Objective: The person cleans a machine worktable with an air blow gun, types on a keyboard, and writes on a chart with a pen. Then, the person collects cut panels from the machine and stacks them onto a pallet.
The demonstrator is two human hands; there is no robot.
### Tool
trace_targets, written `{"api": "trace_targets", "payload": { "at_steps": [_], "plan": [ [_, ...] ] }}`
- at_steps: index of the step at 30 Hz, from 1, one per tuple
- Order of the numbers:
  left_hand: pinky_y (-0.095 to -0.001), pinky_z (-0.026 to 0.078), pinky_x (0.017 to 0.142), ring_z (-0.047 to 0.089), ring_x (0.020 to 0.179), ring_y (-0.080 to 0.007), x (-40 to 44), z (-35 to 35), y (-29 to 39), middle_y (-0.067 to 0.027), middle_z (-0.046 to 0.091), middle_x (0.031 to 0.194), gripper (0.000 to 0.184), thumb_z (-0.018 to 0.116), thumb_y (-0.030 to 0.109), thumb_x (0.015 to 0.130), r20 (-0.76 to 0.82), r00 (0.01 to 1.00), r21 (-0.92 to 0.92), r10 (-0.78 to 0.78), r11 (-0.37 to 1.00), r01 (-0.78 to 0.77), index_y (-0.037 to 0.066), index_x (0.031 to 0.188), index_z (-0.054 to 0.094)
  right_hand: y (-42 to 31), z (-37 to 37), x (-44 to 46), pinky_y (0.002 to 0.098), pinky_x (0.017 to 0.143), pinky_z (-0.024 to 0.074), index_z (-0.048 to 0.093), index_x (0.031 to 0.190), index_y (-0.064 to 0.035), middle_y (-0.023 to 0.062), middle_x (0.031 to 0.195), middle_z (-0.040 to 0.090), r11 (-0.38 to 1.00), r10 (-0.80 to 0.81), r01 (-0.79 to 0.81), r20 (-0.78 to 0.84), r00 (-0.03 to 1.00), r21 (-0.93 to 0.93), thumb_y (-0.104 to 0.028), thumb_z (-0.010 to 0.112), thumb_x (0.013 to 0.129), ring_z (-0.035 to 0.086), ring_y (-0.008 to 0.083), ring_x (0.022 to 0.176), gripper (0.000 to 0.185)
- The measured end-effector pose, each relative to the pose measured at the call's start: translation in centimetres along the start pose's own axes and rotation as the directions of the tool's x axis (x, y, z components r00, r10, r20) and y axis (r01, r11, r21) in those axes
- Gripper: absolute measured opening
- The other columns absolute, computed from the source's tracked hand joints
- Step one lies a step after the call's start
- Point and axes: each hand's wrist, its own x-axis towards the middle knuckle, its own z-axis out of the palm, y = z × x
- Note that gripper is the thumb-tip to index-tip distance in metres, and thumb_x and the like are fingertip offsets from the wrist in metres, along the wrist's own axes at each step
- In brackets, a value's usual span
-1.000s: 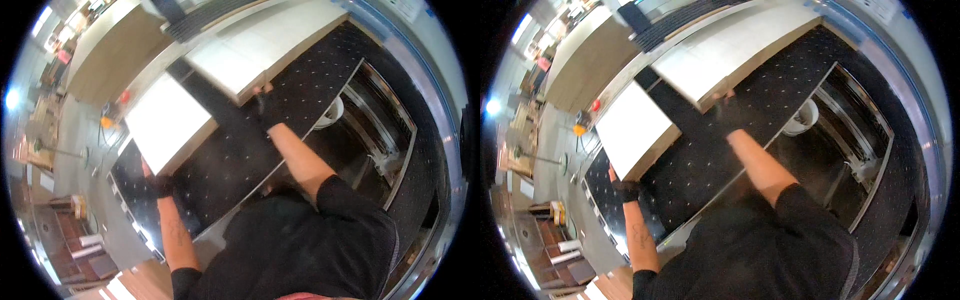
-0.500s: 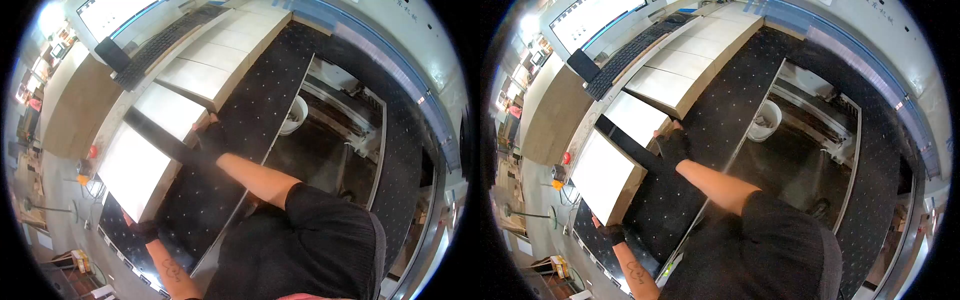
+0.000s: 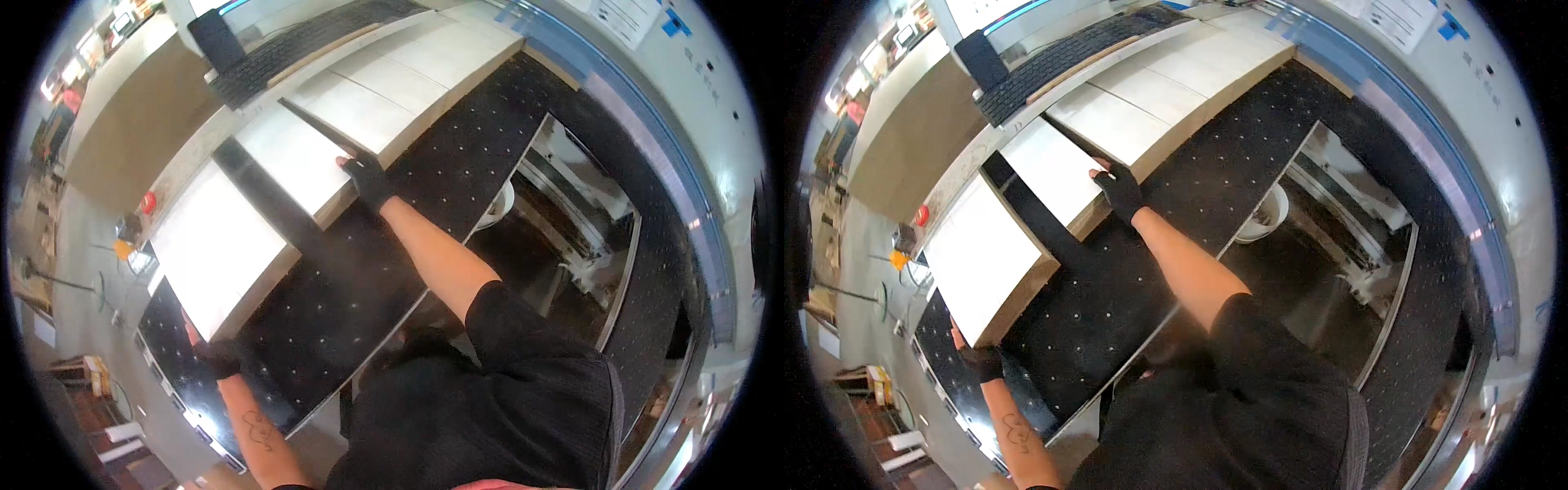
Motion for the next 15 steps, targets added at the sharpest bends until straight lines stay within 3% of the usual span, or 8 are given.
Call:
{"api": "trace_targets", "payload": {
  "at_steps": [2, 4, 6, 7, 10, 12, 14, 15],
  "plan": [
    [-0.0462, 0.038, 0.105, 0.045, 0.129, -0.0306, -0.5, 2.2, 1.7, -0.0100, 0.044, 0.144, 0.065, 0.039, 0.052, 0.096, -0.035, 0.996, -0.224, -0.077, 0.972, 0.067, 0.014, 0.148, 0.034, 1.4, 0.2, 0.9, 0.0344, 0.103, 0.0390, 0.056, 0.132, -0.0051, 0.0161, 0.129, 0.059, 0.999, -0.040, 0.039, -0.008, 0.999, -0.037, -0.039, 0.062, 0.090, 0.054, 0.0254, 0.120, 0.055],
    [-0.0455, 0.038, 0.105, 0.045, 0.129, -0.0308, -0.4, 1.3, 0.9, -0.0104, 0.043, 0.145, 0.066, 0.040, 0.051, 0.096, -0.051, 0.997, -0.221, -0.058, 0.974, 0.046, 0.013, 0.149, 0.032, 0.0, 1.2, -0.4, 0.0334, 0.102, 0.0399, 0.056, 0.133, -0.0059, 0.0146, 0.128, 0.060, 0.998, -0.005, 0.006, -0.019, 1.000, 0.059, -0.036, 0.062, 0.090, 0.055, 0.0230, 0.118, 0.053],
    [-0.0452, 0.039, 0.105, 0.045, 0.129, -0.0310, 0.0, 1.2, 0.6, -0.0105, 0.043, 0.145, 0.067, 0.040, 0.051, 0.096, -0.116, 0.990, -0.238, -0.074, 0.970, 0.044, 0.013, 0.150, 0.031, -0.1, 2.0, -0.6, 0.0323, 0.100, 0.0414, 0.056, 0.133, -0.0057, 0.0128, 0.126, 0.061, 0.999, -0.039, 0.039, 0.000, 0.999, -0.008, -0.033, 0.062, 0.091, 0.056, 0.0206, 0.115, 0.050],
    [-0.0448, 0.040, 0.104, 0.045, 0.129, -0.0312, 0.1, 1.0, 0.5, -0.0104, 0.042, 0.146, 0.067, 0.040, 0.051, 0.095, -0.047, 0.997, -0.268, -0.057, 0.962, 0.043, 0.014, 0.150, 0.031, -0.3, 2.6, -1.1, 0.0324, 0.099, 0.0416, 0.056, 0.133, -0.0057, 0.0128, 0.126, 0.061, 0.999, -0.047, 0.047, 0.009, 0.999, -0.009, -0.033, 0.062, 0.091, 0.057, 0.0205, 0.115, 0.050],
    [-0.0446, 0.041, 0.104, 0.045, 0.129, -0.0313, 0.4, -0.1, 0.1, -0.0103, 0.041, 0.147, 0.068, 0.041, 0.052, 0.095, -0.073, 0.996, -0.174, -0.043, 0.984, 0.030, 0.014, 0.150, 0.031, -1.2, 4.3, -2.6, 0.0335, 0.099, 0.0424, 0.056, 0.133, -0.0060, 0.0135, 0.126, 0.061, 0.993, -0.068, 0.071, 0.033, 0.997, -0.092, -0.031, 0.060, 0.092, 0.057, 0.0214, 0.114, 0.048],
    [-0.0445, 0.040, 0.104, 0.045, 0.130, -0.0312, 0.5, -0.3, -0.3, -0.0107, 0.040, 0.147, 0.068, 0.040, 0.051, 0.095, -0.083, 0.994, -0.248, -0.068, 0.968, 0.045, 0.012, 0.150, 0.030, -1.5, 5.3, -3.2, 0.0343, 0.099, 0.0425, 0.055, 0.134, -0.0066, 0.0139, 0.126, 0.061, 0.967, -0.114, 0.114, 0.017, 0.993, -0.229, -0.030, 0.059, 0.092, 0.058, 0.0221, 0.115, 0.048],
    [-0.0448, 0.041, 0.104, 0.044, 0.130, -0.0312, 0.8, -0.8, -0.6, -0.0105, 0.040, 0.147, 0.068, 0.040, 0.051, 0.096, -0.064, 0.998, -0.194, -0.016, 0.981, 0.003, 0.010, 0.150, 0.030, -1.8, 5.9, -3.5, 0.0358, 0.099, 0.0423, 0.054, 0.135, -0.0077, 0.0155, 0.125, 0.062, 0.984, -0.122, 0.122, 0.012, 0.993, -0.131, -0.031, 0.059, 0.092, 0.058, 0.0239, 0.115, 0.048],
    [-0.0445, 0.042, 0.103, 0.046, 0.128, -0.0307, 0.9, -0.5, -0.5, -0.0115, 0.043, 0.145, 0.065, 0.041, 0.048, 0.096, -0.066, 0.997, -0.067, 0.031, 0.997, -0.036, 0.009, 0.148, 0.033, -1.8, 5.8, -3.4, 0.0360, 0.099, 0.0423, 0.054, 0.135, -0.0079, 0.0157, 0.125, 0.062, 0.984, -0.123, 0.125, 0.022, 0.992, -0.125, -0.031, 0.059, 0.092, 0.058, 0.0242, 0.115, 0.048]
  ]
}}
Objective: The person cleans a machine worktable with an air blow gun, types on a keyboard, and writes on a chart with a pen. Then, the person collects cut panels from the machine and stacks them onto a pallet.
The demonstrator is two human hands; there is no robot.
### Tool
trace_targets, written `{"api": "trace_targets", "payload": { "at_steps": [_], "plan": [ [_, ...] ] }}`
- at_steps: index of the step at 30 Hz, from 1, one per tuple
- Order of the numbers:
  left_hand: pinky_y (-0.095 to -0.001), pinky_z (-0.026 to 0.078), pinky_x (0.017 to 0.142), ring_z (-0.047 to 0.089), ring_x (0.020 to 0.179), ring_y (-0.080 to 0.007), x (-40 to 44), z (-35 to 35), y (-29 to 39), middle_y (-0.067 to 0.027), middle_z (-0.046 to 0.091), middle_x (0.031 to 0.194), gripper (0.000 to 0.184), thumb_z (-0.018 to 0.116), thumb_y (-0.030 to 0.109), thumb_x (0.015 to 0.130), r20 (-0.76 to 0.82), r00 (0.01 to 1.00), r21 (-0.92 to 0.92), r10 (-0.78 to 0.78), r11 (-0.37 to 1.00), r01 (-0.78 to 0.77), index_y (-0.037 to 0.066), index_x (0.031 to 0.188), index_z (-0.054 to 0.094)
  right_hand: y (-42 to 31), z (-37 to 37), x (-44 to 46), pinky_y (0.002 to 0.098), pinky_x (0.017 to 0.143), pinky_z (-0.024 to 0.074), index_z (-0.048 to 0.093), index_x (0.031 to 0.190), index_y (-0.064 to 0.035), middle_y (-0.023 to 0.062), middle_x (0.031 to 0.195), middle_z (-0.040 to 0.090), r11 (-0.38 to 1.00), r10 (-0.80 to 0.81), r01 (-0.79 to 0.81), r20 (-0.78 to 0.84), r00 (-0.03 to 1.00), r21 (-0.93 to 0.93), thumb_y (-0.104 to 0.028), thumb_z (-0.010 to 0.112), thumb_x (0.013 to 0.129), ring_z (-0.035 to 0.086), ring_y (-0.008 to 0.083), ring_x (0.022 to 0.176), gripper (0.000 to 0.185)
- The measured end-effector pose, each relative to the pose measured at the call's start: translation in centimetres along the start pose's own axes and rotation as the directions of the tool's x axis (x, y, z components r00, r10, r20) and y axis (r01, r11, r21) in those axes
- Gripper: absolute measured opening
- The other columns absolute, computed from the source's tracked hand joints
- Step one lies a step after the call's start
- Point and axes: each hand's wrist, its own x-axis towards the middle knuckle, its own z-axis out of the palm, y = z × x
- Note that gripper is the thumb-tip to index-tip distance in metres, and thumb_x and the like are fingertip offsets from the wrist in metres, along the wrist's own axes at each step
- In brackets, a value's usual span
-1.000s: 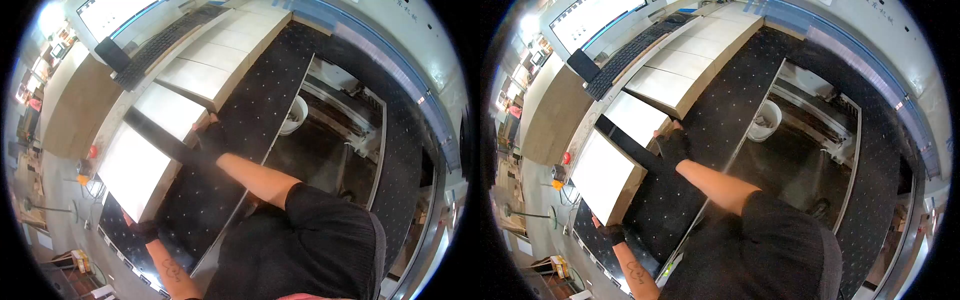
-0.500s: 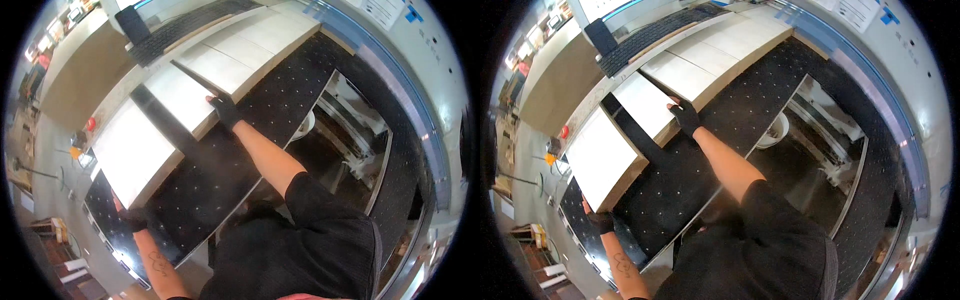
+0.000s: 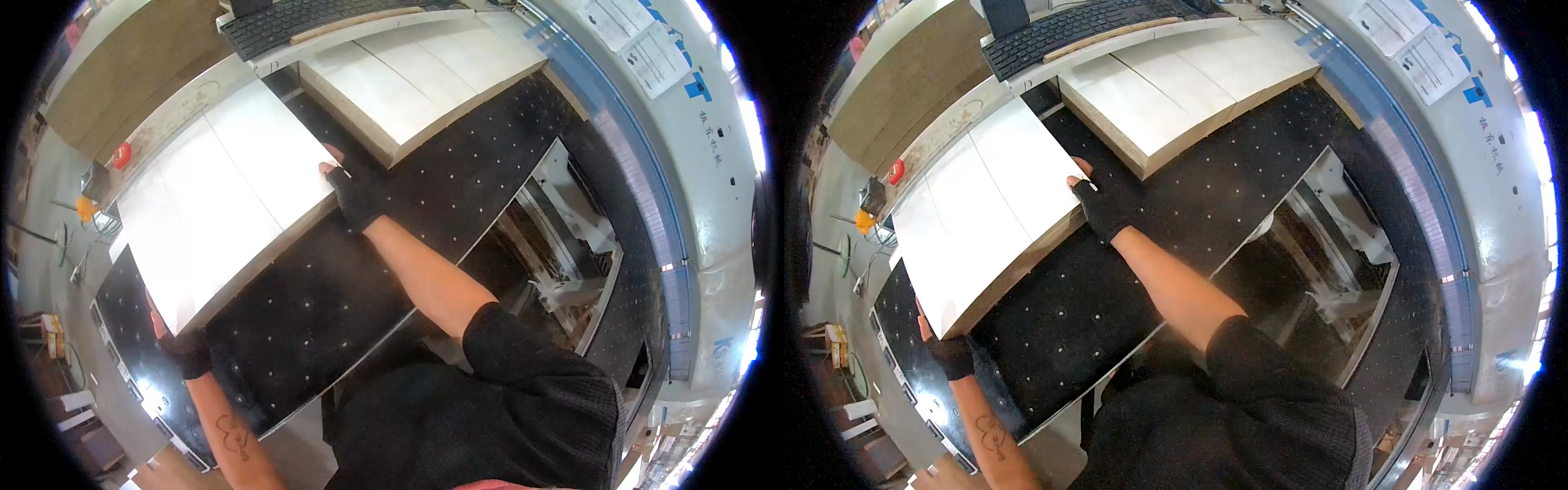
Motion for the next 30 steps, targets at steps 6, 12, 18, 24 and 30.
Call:
{"api": "trace_targets", "payload": {
  "at_steps": [6, 12, 18, 24, 30],
  "plan": [
    [-0.0395, 0.048, 0.091, 0.059, 0.104, -0.0254, -0.9, -3.5, -1.2, -0.0156, 0.061, 0.118, 0.042, 0.049, 0.026, 0.098, -0.042, 0.999, 0.215, -0.006, 0.976, 0.015, -0.001, 0.130, 0.051, 0.1, -0.2, 0.0, 0.0356, 0.102, 0.0385, 0.055, 0.131, -0.0014, 0.0159, 0.124, 0.061, 0.987, 0.072, -0.071, -0.002, 0.997, -0.144, -0.029, 0.059, 0.094, 0.055, 0.0261, 0.116, 0.046],
    [-0.0406, 0.037, 0.104, 0.046, 0.125, -0.0291, -1.3, 0.0, 1.1, -0.0152, 0.048, 0.136, 0.064, 0.054, 0.035, 0.089, -0.100, 0.979, -0.137, -0.177, 0.977, 0.162, 0.006, 0.144, 0.038, 3.9, 0.8, 0.5, 0.0358, 0.105, 0.0354, 0.050, 0.137, -0.0027, 0.0150, 0.129, 0.058, 0.995, -0.074, 0.073, 0.015, 0.997, 0.064, -0.028, 0.054, 0.092, 0.052, 0.0251, 0.119, 0.051],
    [-0.0413, 0.033, 0.110, 0.042, 0.130, -0.0302, -1.7, 2.3, 3.3, -0.0163, 0.044, 0.141, 0.066, 0.052, 0.025, 0.088, 0.079, 0.991, -0.199, -0.110, 0.972, 0.124, 0.011, 0.149, 0.030, 2.3, 0.9, 0.6, 0.0351, 0.104, 0.0361, 0.052, 0.134, -0.0008, 0.0133, 0.128, 0.058, 0.987, -0.072, 0.067, 0.031, 0.997, 0.147, -0.022, 0.052, 0.092, 0.053, 0.0239, 0.119, 0.047],
    [-0.0430, 0.036, 0.107, 0.043, 0.130, -0.0302, -1.3, 1.2, 2.4, -0.0156, 0.043, 0.142, 0.069, 0.055, 0.026, 0.088, 0.002, 0.985, -0.203, -0.173, 0.964, 0.170, 0.011, 0.150, 0.029, 1.1, 1.2, 0.0, 0.0327, 0.108, 0.0315, 0.050, 0.136, -0.0002, 0.0131, 0.133, 0.054, 0.986, -0.020, 0.013, 0.041, 0.999, 0.165, -0.022, 0.055, 0.092, 0.047, 0.0219, 0.124, 0.050],
    [-0.0403, 0.042, 0.102, 0.051, 0.122, -0.0270, 0.5, 0.2, 3.7, -0.0145, 0.052, 0.133, 0.055, 0.048, 0.034, 0.096, 0.227, 0.971, 0.470, 0.079, 0.864, -0.180, 0.005, 0.142, 0.040, 0.7, -0.7, 1.3, 0.0349, 0.111, 0.0290, 0.043, 0.142, -0.0002, 0.0154, 0.141, 0.048, 0.994, -0.033, 0.011, 0.203, 0.979, 0.108, -0.027, 0.049, 0.096, 0.043, 0.0252, 0.132, 0.053]
  ]
}}
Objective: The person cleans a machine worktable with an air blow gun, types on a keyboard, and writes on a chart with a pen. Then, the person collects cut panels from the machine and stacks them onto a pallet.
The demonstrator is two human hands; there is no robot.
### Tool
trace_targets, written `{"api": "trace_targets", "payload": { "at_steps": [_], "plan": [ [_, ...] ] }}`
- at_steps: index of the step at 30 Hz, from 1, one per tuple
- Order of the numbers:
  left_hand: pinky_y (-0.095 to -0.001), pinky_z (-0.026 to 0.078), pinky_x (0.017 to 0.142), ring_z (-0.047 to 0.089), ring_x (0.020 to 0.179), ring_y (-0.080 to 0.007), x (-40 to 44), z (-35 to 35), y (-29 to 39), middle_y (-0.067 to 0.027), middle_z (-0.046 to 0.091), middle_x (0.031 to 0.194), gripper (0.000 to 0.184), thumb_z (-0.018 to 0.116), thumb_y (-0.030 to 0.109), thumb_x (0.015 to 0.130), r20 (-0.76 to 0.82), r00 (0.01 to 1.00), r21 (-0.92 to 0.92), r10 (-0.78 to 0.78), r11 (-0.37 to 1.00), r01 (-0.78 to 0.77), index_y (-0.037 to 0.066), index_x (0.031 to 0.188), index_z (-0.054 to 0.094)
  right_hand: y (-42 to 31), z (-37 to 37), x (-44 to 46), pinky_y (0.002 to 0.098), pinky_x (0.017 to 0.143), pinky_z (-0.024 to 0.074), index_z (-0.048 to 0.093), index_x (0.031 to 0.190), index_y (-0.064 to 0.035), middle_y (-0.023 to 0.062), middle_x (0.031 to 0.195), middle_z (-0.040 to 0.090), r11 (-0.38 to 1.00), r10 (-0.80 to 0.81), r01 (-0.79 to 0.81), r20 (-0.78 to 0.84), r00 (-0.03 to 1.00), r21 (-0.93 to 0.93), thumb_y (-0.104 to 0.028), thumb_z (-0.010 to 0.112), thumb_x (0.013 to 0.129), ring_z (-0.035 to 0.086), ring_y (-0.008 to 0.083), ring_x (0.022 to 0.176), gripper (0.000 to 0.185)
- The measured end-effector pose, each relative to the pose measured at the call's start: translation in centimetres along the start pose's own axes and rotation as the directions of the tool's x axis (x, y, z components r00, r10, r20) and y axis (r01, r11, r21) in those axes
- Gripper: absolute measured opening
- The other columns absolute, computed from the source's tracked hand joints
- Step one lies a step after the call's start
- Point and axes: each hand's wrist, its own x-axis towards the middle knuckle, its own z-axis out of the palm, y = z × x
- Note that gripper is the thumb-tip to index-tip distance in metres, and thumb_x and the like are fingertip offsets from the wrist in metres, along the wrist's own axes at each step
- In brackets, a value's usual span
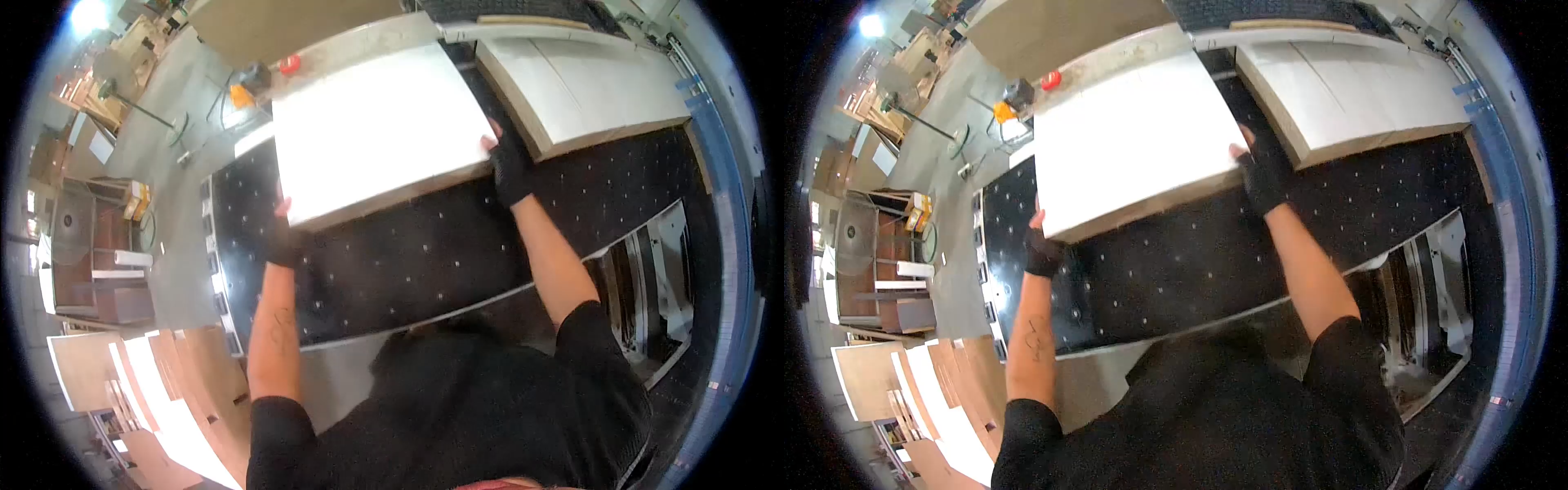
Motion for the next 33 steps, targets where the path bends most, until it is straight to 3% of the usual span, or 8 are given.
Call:
{"api": "trace_targets", "payload": {
  "at_steps": [2, 5, 8, 9, 16, 25, 28, 33],
  "plan": [
    [-0.0402, 0.044, 0.099, 0.054, 0.119, -0.0263, -0.2, -0.8, 0.5, -0.0143, 0.056, 0.129, 0.051, 0.044, 0.036, 0.099, 0.085, 0.996, 0.167, 0.029, 0.985, -0.043, 0.003, 0.138, 0.045, 1.2, -1.6, 0.4, 0.0356, 0.112, 0.0291, 0.038, 0.144, 0.0005, 0.0161, 0.144, 0.046, 1.000, 0.019, -0.019, 0.069, 0.997, 0.012, -0.030, 0.047, 0.098, 0.042, 0.0264, 0.134, 0.055],
    [-0.0404, 0.046, 0.097, 0.057, 0.115, -0.0265, 0.8, -0.6, 1.1, -0.0141, 0.060, 0.125, 0.048, 0.042, 0.037, 0.101, 0.006, 0.962, -0.314, -0.272, 0.913, 0.260, 0.002, 0.132, 0.050, 2.9, -2.6, 1.9, 0.0339, 0.112, 0.0276, 0.035, 0.146, 0.0011, 0.0151, 0.147, 0.042, 0.992, 0.048, -0.062, 0.122, 0.991, 0.113, -0.036, 0.046, 0.100, 0.039, 0.0257, 0.136, 0.060],
    [-0.0402, 0.049, 0.093, 0.061, 0.108, -0.0275, 1.4, 1.3, 3.6, -0.0133, 0.062, 0.121, 0.046, 0.051, 0.034, 0.098, 0.022, 0.759, -0.692, -0.650, 0.539, 0.481, 0.000, 0.128, 0.053, 1.0, -2.3, 2.0, 0.0312, 0.111, 0.0287, 0.037, 0.145, 0.0000, 0.0125, 0.144, 0.045, 0.990, -0.049, 0.019, 0.212, 0.976, 0.138, -0.035, 0.051, 0.097, 0.042, 0.0236, 0.132, 0.061],
    [-0.0401, 0.049, 0.092, 0.062, 0.107, -0.0274, 1.5, 1.1, 2.7, -0.0132, 0.063, 0.120, 0.045, 0.052, 0.033, 0.097, 0.015, 0.753, -0.656, -0.658, 0.562, 0.504, 0.000, 0.127, 0.053, 1.0, -2.5, 1.8, 0.0303, 0.109, 0.0305, 0.040, 0.143, -0.0009, 0.0109, 0.141, 0.049, 0.972, -0.182, 0.135, 0.247, 0.952, 0.194, -0.032, 0.056, 0.094, 0.045, 0.0228, 0.129, 0.060],
    [-0.0378, 0.052, 0.085, 0.063, 0.100, -0.0259, 1.3, 0.3, 0.7, -0.0130, 0.064, 0.112, 0.042, 0.057, 0.029, 0.093, -0.040, 0.790, -0.583, -0.612, 0.657, 0.479, -0.001, 0.121, 0.055, 1.6, -0.8, 2.9, 0.0285, 0.102, 0.0362, 0.048, 0.139, -0.0040, 0.0085, 0.132, 0.055, 0.820, 0.156, -0.283, 0.280, 0.947, 0.497, -0.018, 0.062, 0.086, 0.050, 0.0183, 0.119, 0.057],
    [-0.0382, 0.051, 0.092, 0.062, 0.107, -0.0267, -7.0, -0.2, 2.3, -0.0157, 0.063, 0.118, 0.051, 0.056, 0.034, 0.094, -0.024, 0.802, -0.544, -0.597, 0.681, 0.490, -0.004, 0.127, 0.051, 0.9, -2.9, -6.3, 0.0323, 0.105, 0.0347, 0.038, 0.146, -0.0037, 0.0114, 0.135, 0.052, 0.899, 0.198, -0.281, 0.262, 0.945, 0.336, -0.016, 0.054, 0.090, 0.049, 0.0191, 0.121, 0.059],
    [-0.0356, 0.050, 0.092, 0.061, 0.107, -0.0245, -15.6, -2.2, 2.0, -0.0156, 0.061, 0.120, 0.048, 0.053, 0.032, 0.096, 0.050, 0.763, -0.565, -0.645, 0.612, 0.554, -0.004, 0.127, 0.051, -1.5, -4.0, -15.5, 0.0318, 0.098, 0.0407, 0.034, 0.148, -0.0032, 0.0127, 0.133, 0.053, 0.994, -0.099, 0.080, 0.297, 0.950, 0.075, -0.017, 0.053, 0.091, 0.053, 0.0176, 0.114, 0.061],
    [-0.0288, 0.051, 0.069, 0.062, 0.077, -0.0192, -28.6, -5.6, 4.4, -0.0074, 0.064, 0.092, 0.027, 0.050, 0.026, 0.098, 0.055, 0.710, -0.617, -0.702, 0.535, 0.577, 0.001, 0.104, 0.061, 1.2, -5.2, -28.5, 0.0291, 0.076, 0.0506, 0.063, 0.104, 0.0029, 0.0065, 0.094, 0.066, 0.853, 0.416, -0.464, 0.224, 0.881, 0.239, -0.021, 0.057, 0.094, 0.061, 0.0145, 0.085, 0.027]
  ]
}}
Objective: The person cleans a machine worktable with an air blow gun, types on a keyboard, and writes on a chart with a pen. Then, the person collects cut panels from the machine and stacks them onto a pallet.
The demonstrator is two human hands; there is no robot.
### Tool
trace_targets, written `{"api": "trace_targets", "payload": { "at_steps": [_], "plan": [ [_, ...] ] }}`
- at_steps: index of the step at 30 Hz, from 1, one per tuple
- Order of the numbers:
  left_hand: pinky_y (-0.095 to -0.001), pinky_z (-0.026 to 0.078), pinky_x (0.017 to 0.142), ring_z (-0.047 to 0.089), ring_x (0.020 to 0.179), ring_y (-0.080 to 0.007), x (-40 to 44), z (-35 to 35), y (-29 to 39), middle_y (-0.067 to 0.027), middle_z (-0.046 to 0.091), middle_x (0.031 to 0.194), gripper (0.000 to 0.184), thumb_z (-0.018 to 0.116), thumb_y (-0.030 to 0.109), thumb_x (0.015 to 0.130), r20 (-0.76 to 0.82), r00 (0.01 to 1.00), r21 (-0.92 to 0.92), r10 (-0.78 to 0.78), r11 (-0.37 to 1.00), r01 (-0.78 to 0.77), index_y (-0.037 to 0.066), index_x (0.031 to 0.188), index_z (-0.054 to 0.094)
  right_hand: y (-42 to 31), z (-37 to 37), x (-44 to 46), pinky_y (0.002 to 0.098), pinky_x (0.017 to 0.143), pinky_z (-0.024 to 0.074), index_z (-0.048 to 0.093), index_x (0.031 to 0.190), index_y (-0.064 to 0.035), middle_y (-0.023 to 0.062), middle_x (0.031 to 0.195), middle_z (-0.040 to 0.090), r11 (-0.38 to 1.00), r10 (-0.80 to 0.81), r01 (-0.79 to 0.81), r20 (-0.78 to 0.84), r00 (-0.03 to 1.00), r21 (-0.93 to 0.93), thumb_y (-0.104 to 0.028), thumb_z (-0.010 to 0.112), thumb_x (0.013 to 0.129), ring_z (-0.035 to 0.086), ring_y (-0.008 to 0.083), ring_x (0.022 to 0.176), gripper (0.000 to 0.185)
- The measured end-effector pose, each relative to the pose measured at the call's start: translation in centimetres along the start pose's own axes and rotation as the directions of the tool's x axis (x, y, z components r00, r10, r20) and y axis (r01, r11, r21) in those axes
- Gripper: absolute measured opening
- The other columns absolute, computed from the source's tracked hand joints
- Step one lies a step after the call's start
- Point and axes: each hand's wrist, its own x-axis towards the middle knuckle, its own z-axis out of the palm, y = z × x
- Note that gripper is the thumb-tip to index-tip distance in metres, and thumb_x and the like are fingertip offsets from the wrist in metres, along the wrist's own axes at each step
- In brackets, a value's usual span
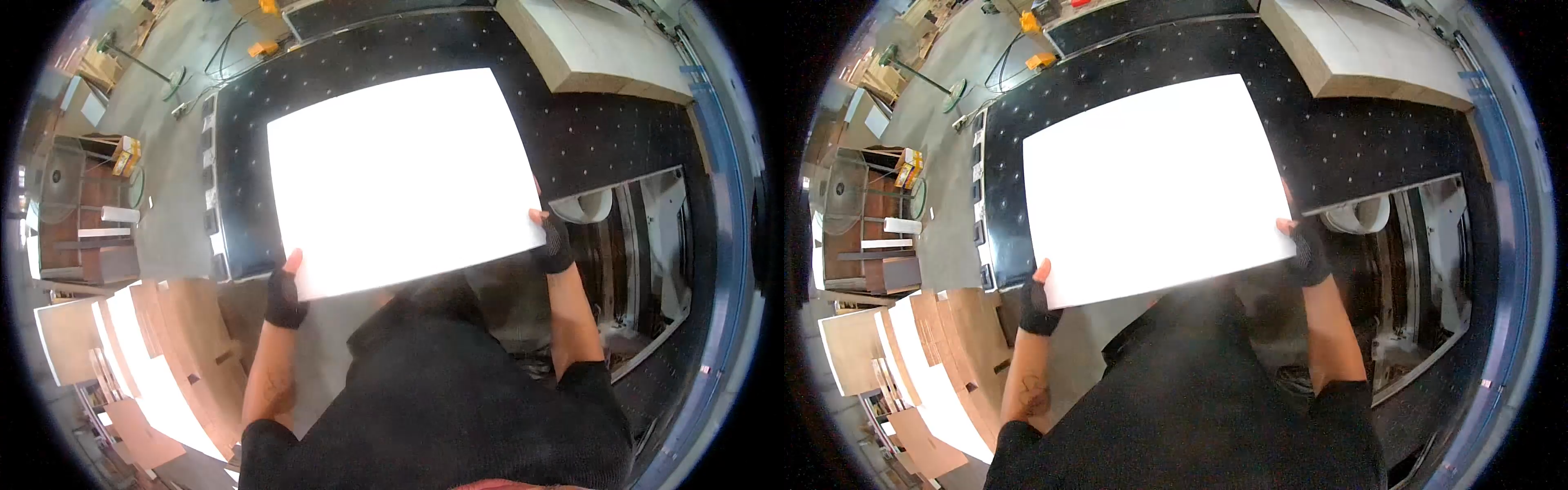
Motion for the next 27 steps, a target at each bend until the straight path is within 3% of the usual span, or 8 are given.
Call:
{"api": "trace_targets", "payload": {
  "at_steps": [4, 10, 14, 16, 20, 22, 25, 27],
  "plan": [
    [-0.0247, 0.044, 0.062, 0.055, 0.069, -0.0116, -5.1, -2.5, 0.2, -0.0002, 0.058, 0.078, 0.026, 0.047, 0.027, 0.101, -0.001, 1.000, -0.026, -0.022, 0.999, 0.022, 0.007, 0.093, 0.060, 5.0, 2.0, -5.2, 0.0283, 0.076, 0.0493, 0.064, 0.102, 0.0014, 0.0063, 0.098, 0.066, 0.876, -0.376, 0.367, 0.032, 0.926, -0.313, -0.015, 0.058, 0.094, 0.062, 0.0137, 0.084, 0.019],
    [-0.0253, 0.045, 0.071, 0.057, 0.080, -0.0124, -6.8, -7.0, 0.4, -0.0019, 0.059, 0.089, 0.031, 0.046, 0.032, 0.102, 0.015, 0.999, -0.021, -0.037, 0.999, 0.037, 0.004, 0.105, 0.059, 2.6, 6.8, -6.4, 0.0284, 0.083, 0.0490, 0.047, 0.133, 0.0018, 0.0102, 0.124, 0.057, 0.987, -0.160, 0.161, 0.172, 0.972, 0.008, -0.017, 0.055, 0.096, 0.060, 0.0132, 0.099, 0.043],
    [-0.0321, 0.047, 0.092, 0.059, 0.103, -0.0197, -7.7, -5.5, 1.2, -0.0087, 0.061, 0.111, 0.049, 0.045, 0.041, 0.101, 0.085, 0.996, -0.052, -0.005, 0.999, 0.009, 0.000, 0.126, 0.052, 1.2, 8.0, -5.2, 0.0277, 0.085, 0.0481, 0.042, 0.139, 0.0009, 0.0065, 0.117, 0.060, 0.935, -0.104, 0.048, 0.142, 0.984, 0.353, -0.032, 0.053, 0.096, 0.060, 0.0149, 0.096, 0.055],
    [-0.0358, 0.044, 0.099, 0.056, 0.112, -0.0233, -7.3, -5.0, 1.2, -0.0114, 0.059, 0.121, 0.060, 0.041, 0.048, 0.100, 0.128, 0.976, -0.048, 0.178, 0.984, -0.173, -0.001, 0.134, 0.046, -0.5, 9.1, -5.1, 0.0262, 0.078, 0.0501, 0.039, 0.141, 0.0013, 0.0069, 0.120, 0.058, 0.897, -0.060, 0.011, 0.097, 0.994, 0.443, -0.034, 0.051, 0.098, 0.061, 0.0151, 0.093, 0.057],
    [-0.0388, 0.043, 0.101, 0.054, 0.117, -0.0250, -7.3, -6.4, 2.0, -0.0127, 0.058, 0.125, 0.072, 0.033, 0.060, 0.098, 0.103, 0.987, -0.097, 0.123, 0.989, -0.113, 0.000, 0.135, 0.046, 1.5, 5.4, -3.2, 0.0252, 0.073, 0.0524, 0.046, 0.134, 0.0015, 0.0086, 0.117, 0.061, 0.914, 0.210, -0.221, 0.069, 0.975, 0.341, -0.042, 0.046, 0.100, 0.061, 0.0145, 0.090, 0.055],
    [-0.0391, 0.045, 0.099, 0.055, 0.116, -0.0250, -5.5, -9.0, 1.0, -0.0131, 0.058, 0.125, 0.078, 0.031, 0.066, 0.095, 0.146, 0.989, -0.094, -0.040, 0.994, 0.054, 0.000, 0.133, 0.047, 0.2, 8.3, -2.9, 0.0338, 0.075, 0.0541, 0.061, 0.108, -0.0022, 0.0087, 0.104, 0.064, 0.861, 0.320, -0.306, 0.037, 0.947, 0.407, -0.051, 0.045, 0.098, 0.061, 0.0198, 0.091, 0.052],
    [-0.0404, 0.046, 0.098, 0.057, 0.115, -0.0246, -2.3, -12.0, -0.5, -0.0150, 0.056, 0.129, 0.084, 0.031, 0.071, 0.092, 0.327, 0.941, -0.024, -0.083, 0.995, 0.096, 0.000, 0.135, 0.047, 2.9, 4.5, 0.4, 0.0384, 0.083, 0.0539, 0.050, 0.125, -0.0037, 0.0101, 0.117, 0.060, 0.799, 0.132, -0.428, 0.570, 0.811, 0.423, -0.053, 0.052, 0.092, 0.059, 0.0240, 0.103, 0.060],
    [-0.0409, 0.047, 0.096, 0.058, 0.110, -0.0236, 1.8, -14.2, -3.6, -0.0144, 0.059, 0.123, 0.080, 0.031, 0.070, 0.093, 0.455, 0.890, -0.052, -0.045, 0.996, 0.077, 0.001, 0.129, 0.052, 1.7, 5.9, 1.2, 0.0411, 0.091, 0.0488, 0.042, 0.132, -0.0057, 0.0103, 0.126, 0.052, 0.790, 0.152, -0.466, 0.610, 0.778, 0.398, -0.058, 0.053, 0.090, 0.053, 0.0258, 0.111, 0.068]
  ]
}}
